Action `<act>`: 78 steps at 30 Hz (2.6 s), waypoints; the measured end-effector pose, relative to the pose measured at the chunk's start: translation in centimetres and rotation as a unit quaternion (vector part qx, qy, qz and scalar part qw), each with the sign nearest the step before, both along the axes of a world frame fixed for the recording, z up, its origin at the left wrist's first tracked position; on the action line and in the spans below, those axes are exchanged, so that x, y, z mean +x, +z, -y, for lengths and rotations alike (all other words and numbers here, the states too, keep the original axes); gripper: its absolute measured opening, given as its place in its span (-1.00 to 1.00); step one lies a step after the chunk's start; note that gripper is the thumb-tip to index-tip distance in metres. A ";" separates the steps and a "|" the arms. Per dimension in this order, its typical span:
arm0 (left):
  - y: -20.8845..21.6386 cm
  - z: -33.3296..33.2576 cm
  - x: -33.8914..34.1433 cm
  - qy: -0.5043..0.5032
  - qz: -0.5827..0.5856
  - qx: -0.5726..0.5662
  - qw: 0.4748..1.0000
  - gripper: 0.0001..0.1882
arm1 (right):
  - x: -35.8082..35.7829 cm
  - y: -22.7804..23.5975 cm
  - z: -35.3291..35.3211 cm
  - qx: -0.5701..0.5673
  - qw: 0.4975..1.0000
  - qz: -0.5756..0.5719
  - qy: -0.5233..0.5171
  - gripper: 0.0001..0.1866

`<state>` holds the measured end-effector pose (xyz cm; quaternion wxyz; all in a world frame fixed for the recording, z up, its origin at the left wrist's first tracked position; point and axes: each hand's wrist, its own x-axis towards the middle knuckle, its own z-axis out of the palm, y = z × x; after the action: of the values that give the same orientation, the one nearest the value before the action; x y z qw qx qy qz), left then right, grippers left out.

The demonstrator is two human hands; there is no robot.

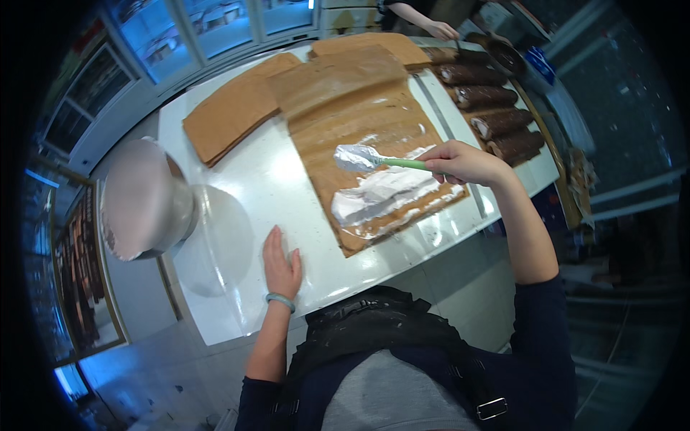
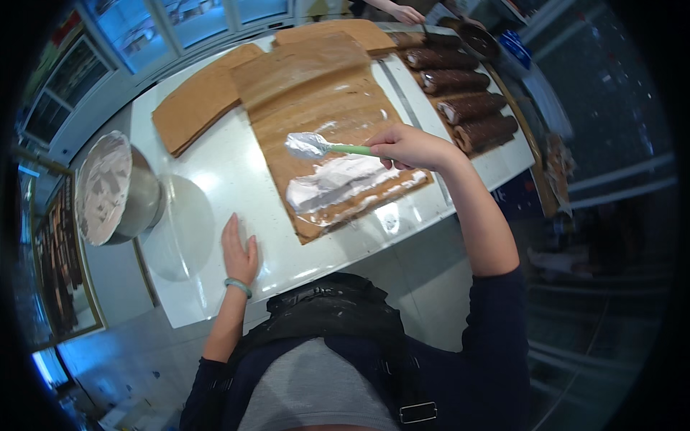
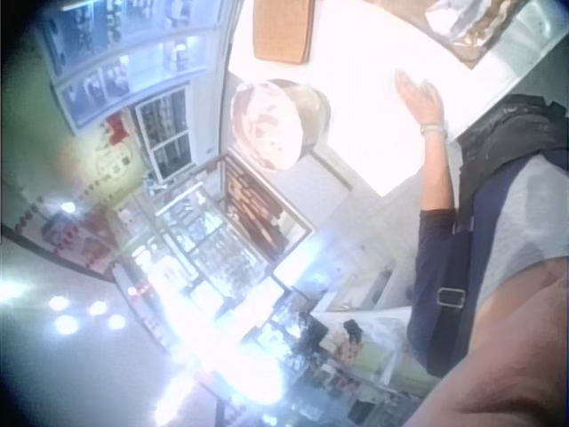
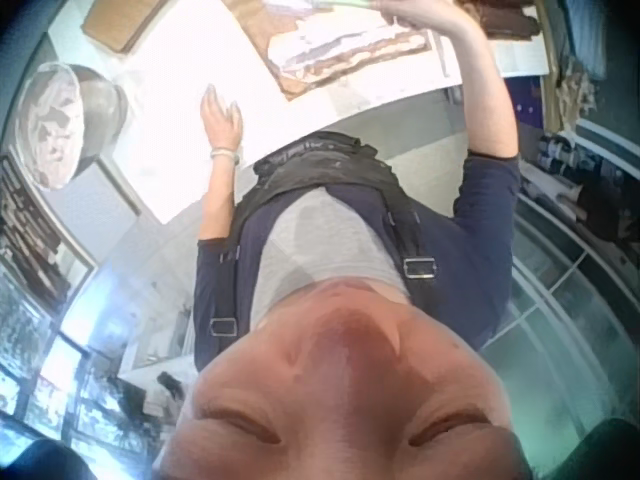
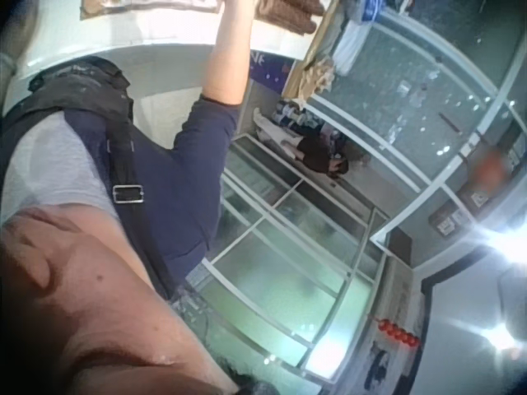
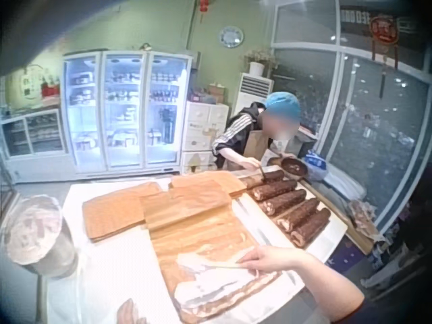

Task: The person spreads white cream onto flat brown sheets using a spatula, then rolls each sheet into a cylindrical roll. The finished rolls are placed on a tray. The process is repeated for multiple sheets.

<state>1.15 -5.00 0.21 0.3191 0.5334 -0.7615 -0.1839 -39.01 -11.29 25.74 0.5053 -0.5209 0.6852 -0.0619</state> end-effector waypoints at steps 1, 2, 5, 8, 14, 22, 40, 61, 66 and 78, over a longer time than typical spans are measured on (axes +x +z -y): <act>0.1 0.0 0.0 0.003 -0.011 0.008 1.000 -0.29 | 1.5 1.2 0.8 -0.029 0.996 0.080 0.029 -0.64; 0.2 0.1 0.1 -0.005 -0.011 0.010 1.000 -0.29 | 3.8 1.9 1.7 -0.033 0.992 0.118 0.041 -0.64; 0.5 -0.1 0.1 0.008 -0.013 0.007 1.000 -0.29 | 15.8 -0.3 3.4 -0.363 0.904 0.148 0.171 -0.63; 0.5 -0.2 0.3 0.004 -0.031 0.015 0.999 -0.26 | 28.2 -3.0 4.2 -0.617 0.762 0.002 0.199 -0.60; 0.7 -0.3 0.3 0.010 -0.002 0.075 0.997 -0.27 | 30.8 -1.2 1.9 -0.545 0.753 -0.202 0.307 -0.54; 0.4 -0.2 0.3 0.013 -0.032 0.008 0.999 -0.25 | 31.2 -1.8 7.1 -0.250 0.925 0.195 0.210 -0.66; 0.4 0.0 -0.2 0.003 0.020 0.014 1.000 -0.28 | -9.7 -5.7 -5.4 -0.271 0.786 -0.552 0.060 -0.84; 0.2 0.0 -0.1 0.000 -0.002 0.022 1.000 -0.29 | 0.9 -2.7 -1.6 -0.096 0.980 -0.158 0.075 -0.77; 0.6 0.1 -0.1 0.004 -0.016 0.025 1.000 -0.31 | 9.8 -0.3 2.7 -0.070 0.979 0.187 0.030 -0.64; -1.0 0.0 0.7 -0.012 0.013 0.055 0.998 -0.26 | 29.8 -3.3 0.6 -0.573 0.738 -0.178 0.309 -0.45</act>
<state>1.87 -5.01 -0.75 0.2765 0.5433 -0.7609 -0.2224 -9.25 -11.87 22.48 -0.0285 -0.8966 0.3993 -0.1892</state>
